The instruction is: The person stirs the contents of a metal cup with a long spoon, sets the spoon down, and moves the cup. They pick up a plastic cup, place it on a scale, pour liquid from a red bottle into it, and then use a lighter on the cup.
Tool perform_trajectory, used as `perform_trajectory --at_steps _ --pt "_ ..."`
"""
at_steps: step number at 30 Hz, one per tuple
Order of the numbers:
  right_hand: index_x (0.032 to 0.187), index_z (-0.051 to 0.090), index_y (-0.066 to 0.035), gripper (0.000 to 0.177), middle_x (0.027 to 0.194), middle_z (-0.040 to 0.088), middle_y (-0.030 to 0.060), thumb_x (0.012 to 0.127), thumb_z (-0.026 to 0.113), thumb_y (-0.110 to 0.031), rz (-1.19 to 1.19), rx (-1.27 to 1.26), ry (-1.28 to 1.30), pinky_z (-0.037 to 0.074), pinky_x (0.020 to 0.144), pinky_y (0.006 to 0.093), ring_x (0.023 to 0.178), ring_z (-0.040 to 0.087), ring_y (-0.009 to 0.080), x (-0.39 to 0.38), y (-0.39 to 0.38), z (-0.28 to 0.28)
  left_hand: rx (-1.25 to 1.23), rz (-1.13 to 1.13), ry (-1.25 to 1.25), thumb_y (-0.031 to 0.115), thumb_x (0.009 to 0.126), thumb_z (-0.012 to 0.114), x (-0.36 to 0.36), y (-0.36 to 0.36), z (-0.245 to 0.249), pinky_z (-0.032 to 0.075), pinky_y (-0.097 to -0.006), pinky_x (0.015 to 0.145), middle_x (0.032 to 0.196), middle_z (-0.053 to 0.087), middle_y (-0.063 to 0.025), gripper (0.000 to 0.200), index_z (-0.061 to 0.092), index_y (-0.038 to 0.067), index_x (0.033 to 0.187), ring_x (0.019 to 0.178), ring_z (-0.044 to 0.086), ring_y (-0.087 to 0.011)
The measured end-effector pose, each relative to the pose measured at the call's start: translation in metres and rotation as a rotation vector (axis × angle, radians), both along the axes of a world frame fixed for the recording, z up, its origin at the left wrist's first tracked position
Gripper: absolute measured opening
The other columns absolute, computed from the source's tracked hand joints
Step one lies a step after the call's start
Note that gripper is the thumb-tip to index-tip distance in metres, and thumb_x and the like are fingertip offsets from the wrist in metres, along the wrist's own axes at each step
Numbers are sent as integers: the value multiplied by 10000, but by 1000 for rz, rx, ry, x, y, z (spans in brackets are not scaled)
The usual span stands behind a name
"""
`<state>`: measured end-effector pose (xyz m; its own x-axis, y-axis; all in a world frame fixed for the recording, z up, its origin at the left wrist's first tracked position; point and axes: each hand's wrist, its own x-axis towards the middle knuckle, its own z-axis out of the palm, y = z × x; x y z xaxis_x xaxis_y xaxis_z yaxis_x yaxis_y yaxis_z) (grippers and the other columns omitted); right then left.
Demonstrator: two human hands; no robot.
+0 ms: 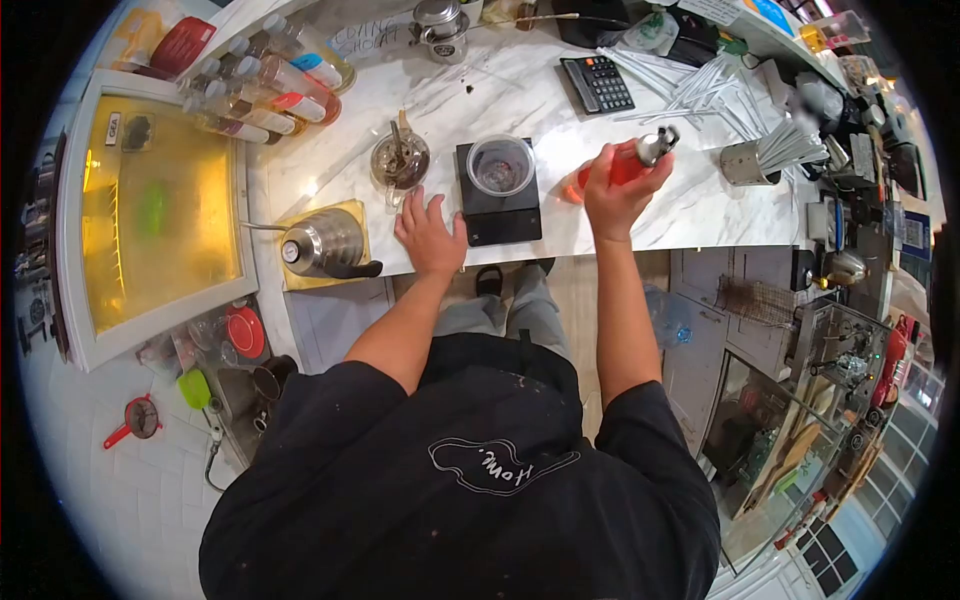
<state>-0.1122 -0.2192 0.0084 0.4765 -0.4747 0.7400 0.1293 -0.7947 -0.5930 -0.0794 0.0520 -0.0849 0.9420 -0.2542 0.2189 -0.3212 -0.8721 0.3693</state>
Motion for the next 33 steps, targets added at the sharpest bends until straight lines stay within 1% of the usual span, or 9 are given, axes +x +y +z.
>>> perform_trajectory --at_steps 3,5,7,10,13,17,19,22,33 --pt "1591 128 -44 849 1071 624 136 943 674 10 -38 133 125 542 845 351 870 641 213 -2 9 43 -8 4 14 318 877 702 3 -1 0 237 -579 1177 1513 463 -157 473 602 111 1290 1459 359 -374" --pt "1588 204 -48 777 867 628 78 952 649 -13 59 342 304 516 726 316 748 622 186 -15 13 62 -7 -2 24 319 882 696 3 0 0 236 -578 1177 1517 455 -156 465 605 110 1287 1463 352 -371" --pt "1602 217 -60 767 855 611 78 960 636 -20 129 419 349 504 717 320 738 596 176 -30 22 69 -14 10 41 318 883 694 4 1 0 233 -579 1179 1519 449 -154 463 605 111 1286 1465 347 -367" --pt "1606 289 -84 736 884 631 93 962 644 -40 225 321 612 510 729 326 732 594 182 -49 37 89 -2 7 41 323 879 697 4 1 1 226 -584 1188 1518 445 -146 460 608 118 1281 1468 339 -362" --pt "1602 346 -163 700 1008 687 157 973 625 -37 367 167 861 552 758 380 808 702 266 -53 43 116 -4 15 70 323 877 699 4 2 4 227 -584 1189 1517 445 -142 451 616 125 1273 1475 329 -354" --pt "1597 360 -221 719 1052 690 182 956 620 -26 459 -8 934 569 764 443 870 726 337 -43 33 127 -30 37 78 325 874 703 4 2 4 224 -589 1189 1515 448 -140 450 622 132 1272 1484 320 -347" --pt "1592 366 -280 736 1024 678 182 943 623 -48 447 -136 1071 564 742 491 865 710 381 -34 32 135 -24 32 94 341 876 699 5 4 5 219 -587 1191 1517 449 -132 455 624 137 1276 1492 312 -336" --pt "1587 372 -293 722 977 665 183 946 620 -76 458 -221 1168 556 722 507 834 696 400 -22 35 139 -22 32 111 336 892 693 5 6 9 224 -573 1186 1526 438 -133 458 627 121 1290 1483 319 -339" --pt "1571 377 -304 713 981 678 200 936 614 -80 518 -368 1333 548 716 523 814 689 422 0 41 146 -44 57 161 365 883 680 5 10 3 188 -573 1211 1557 423 -104 472 614 150 1298 1512 293 -305"
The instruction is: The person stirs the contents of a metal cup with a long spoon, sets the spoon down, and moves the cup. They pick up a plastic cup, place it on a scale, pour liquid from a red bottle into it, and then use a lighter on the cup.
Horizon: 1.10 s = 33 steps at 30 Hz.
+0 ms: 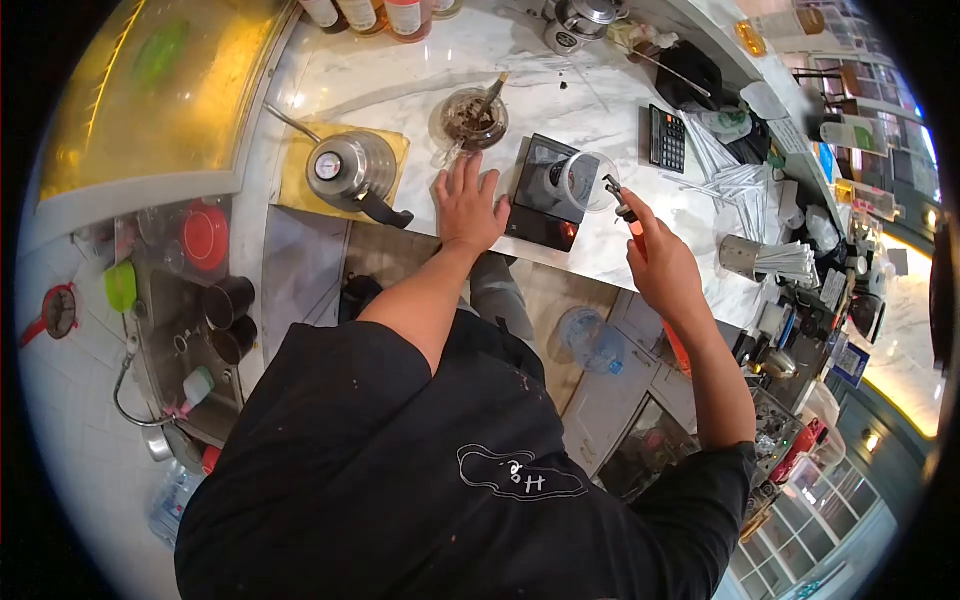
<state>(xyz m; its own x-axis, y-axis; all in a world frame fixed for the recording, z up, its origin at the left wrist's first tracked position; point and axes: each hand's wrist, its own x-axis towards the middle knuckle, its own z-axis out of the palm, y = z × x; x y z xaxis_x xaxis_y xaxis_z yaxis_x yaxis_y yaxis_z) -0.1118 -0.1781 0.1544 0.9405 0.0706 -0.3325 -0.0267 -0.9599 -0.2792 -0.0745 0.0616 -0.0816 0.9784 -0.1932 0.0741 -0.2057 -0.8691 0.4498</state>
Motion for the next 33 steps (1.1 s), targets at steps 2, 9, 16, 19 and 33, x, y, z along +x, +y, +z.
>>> perform_trajectory --at_steps 2,9,16,19,33 --pt "1571 376 -306 709 978 681 201 940 606 -78 16 -18 31 547 714 526 816 690 423 2 1 8 -20 -6 3 364 883 682 0 0 -1 186 -576 1213 1556 424 -103 469 615 148 1294 1510 296 -300" --pt "1559 400 -318 665 958 690 187 962 581 -87 87 -113 38 551 709 527 801 703 408 13 0 34 -31 1 -31 366 885 680 1 -1 -4 197 -580 1211 1558 421 -103 456 619 145 1279 1509 295 -300" --pt "1542 425 -354 695 947 700 157 934 583 -56 236 -307 114 572 662 487 776 715 372 23 10 47 -29 -9 1 371 889 675 0 1 -3 204 -586 1212 1570 410 -104 461 616 151 1289 1526 273 -307" --pt "1537 429 -362 700 944 701 153 927 583 -54 256 -296 82 574 662 488 763 718 368 27 11 49 -33 -6 -5 371 893 670 0 1 -2 202 -584 1214 1566 416 -104 453 615 151 1286 1528 271 -305" --pt "1561 391 -378 732 915 703 186 931 583 -59 323 -340 106 579 674 497 770 722 380 51 7 40 -34 13 -4 385 904 653 1 2 -2 212 -571 1206 1552 434 -91 435 624 153 1270 1512 292 -281"
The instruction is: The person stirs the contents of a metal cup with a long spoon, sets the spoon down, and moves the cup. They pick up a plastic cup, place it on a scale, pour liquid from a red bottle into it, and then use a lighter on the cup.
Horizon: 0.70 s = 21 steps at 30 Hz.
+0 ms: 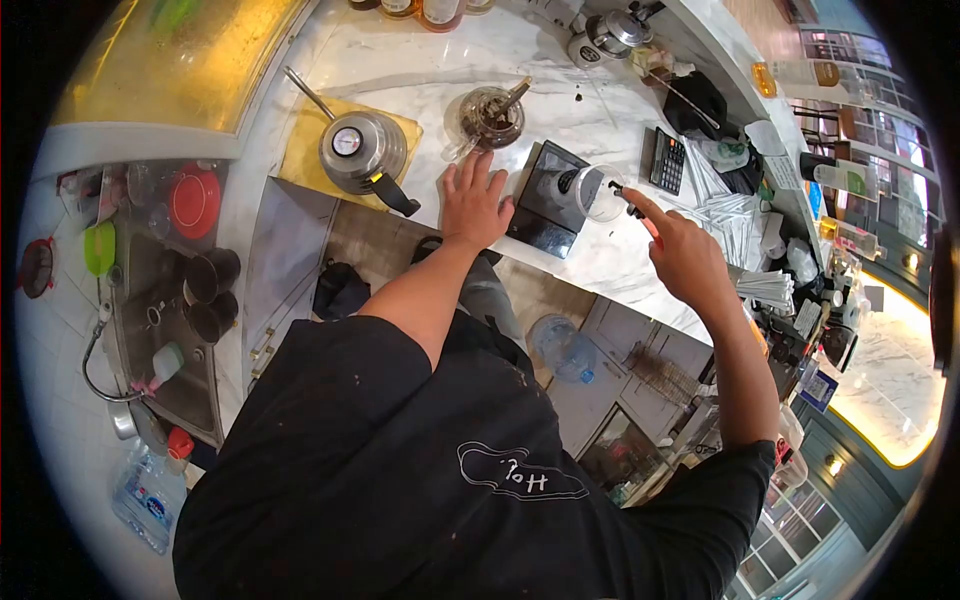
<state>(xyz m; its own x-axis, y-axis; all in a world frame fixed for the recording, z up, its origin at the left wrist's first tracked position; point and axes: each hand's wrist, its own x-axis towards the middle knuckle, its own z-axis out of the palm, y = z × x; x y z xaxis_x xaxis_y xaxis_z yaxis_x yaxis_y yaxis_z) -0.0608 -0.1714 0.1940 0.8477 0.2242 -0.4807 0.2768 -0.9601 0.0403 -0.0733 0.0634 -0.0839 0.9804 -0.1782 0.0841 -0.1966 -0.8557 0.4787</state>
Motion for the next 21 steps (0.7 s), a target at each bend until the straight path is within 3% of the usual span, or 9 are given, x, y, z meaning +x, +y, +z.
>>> perform_trajectory --at_steps 21 --pt "1604 314 -335 784 825 692 226 933 657 -119 15 -4 88 562 696 526 778 714 411 9 -4 3 -9 -3 6 397 895 667 -2 2 0 202 -579 1220 1560 431 -87 465 617 166 1295 1516 294 -287"
